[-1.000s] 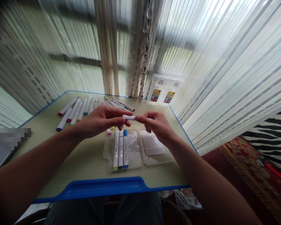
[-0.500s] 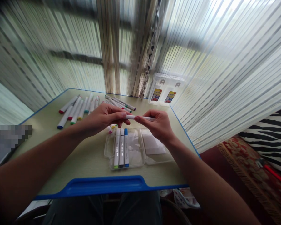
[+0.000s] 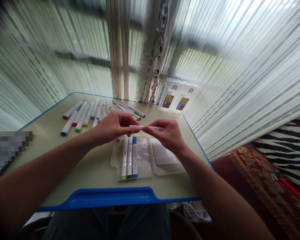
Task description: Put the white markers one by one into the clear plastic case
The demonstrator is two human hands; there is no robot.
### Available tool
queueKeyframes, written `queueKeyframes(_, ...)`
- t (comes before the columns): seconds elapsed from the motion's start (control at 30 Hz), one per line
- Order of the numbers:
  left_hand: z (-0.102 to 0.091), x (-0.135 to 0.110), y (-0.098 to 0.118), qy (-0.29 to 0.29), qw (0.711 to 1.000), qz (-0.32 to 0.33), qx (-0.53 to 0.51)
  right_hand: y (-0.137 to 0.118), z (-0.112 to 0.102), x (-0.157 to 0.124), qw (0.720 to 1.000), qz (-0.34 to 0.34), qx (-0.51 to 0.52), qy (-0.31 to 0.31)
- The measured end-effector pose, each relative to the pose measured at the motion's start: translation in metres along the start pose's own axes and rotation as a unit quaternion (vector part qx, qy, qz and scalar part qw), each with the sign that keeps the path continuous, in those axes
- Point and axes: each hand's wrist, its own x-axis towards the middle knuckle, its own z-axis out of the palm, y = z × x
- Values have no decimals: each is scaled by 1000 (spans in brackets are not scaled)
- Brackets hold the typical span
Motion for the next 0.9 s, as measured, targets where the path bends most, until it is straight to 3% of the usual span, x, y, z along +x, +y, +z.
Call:
queueKeyframes(0.27,2,1,-5,-3,1000,8,25,-3,2,0,1000,-15,-17,-15)
queueKeyframes(0.53,2,0,-3,-17,998,38,45,-3,4,-1,999,20,32,-14)
queueKeyframes(0.9,4,2,-6,11,998,38,47,-4,5,-2,998,21,55,-33)
